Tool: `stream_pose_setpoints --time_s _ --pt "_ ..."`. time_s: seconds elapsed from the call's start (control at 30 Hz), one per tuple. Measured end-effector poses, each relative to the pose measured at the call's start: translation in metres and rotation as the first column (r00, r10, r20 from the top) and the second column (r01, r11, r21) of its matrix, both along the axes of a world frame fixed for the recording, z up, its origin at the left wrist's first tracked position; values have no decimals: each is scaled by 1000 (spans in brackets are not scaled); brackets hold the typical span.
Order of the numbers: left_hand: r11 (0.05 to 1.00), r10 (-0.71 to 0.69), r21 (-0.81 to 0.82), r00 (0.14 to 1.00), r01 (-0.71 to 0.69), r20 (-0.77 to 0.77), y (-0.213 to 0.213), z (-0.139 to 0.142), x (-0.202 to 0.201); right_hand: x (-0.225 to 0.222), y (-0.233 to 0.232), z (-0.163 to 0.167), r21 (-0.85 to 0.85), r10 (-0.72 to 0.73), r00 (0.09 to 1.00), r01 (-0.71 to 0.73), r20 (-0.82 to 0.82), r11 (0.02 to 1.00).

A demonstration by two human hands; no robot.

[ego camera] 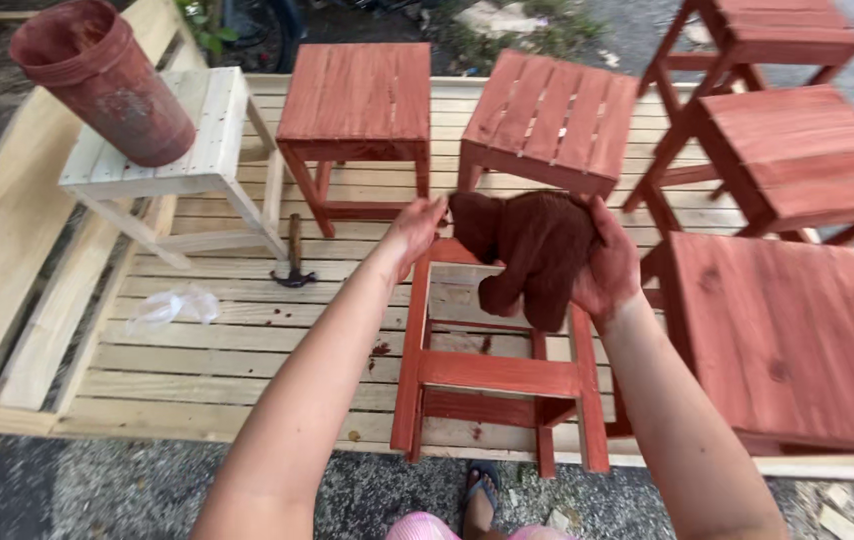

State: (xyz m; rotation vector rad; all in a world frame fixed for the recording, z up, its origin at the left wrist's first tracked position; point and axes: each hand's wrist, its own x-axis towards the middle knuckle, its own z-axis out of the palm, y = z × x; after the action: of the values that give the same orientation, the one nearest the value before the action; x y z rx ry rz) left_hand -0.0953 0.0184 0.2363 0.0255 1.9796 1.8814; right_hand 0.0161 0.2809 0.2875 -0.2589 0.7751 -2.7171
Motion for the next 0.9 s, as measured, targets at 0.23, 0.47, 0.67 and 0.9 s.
stream_pose_setpoints --time_s 0.23,0.47,0.67,0.9 --pt "963 234 -201 932 -182 277 -74 -96 18 -19 -12 -135 -131 172 944 -140 282 981" --pt "950 297 -7 903 -311 311 -70 -183 -2 -38 -98 -214 33 97 856 -132 508 991" --pt "971 223 -58 795 -231 564 -62 -206 -7 -65 -159 -269 140 -36 875 -37 482 990" --pt "976 208 -82 774 -199 598 -73 -226 -10 -71 -164 -277 394 -173 901 3 399 919"
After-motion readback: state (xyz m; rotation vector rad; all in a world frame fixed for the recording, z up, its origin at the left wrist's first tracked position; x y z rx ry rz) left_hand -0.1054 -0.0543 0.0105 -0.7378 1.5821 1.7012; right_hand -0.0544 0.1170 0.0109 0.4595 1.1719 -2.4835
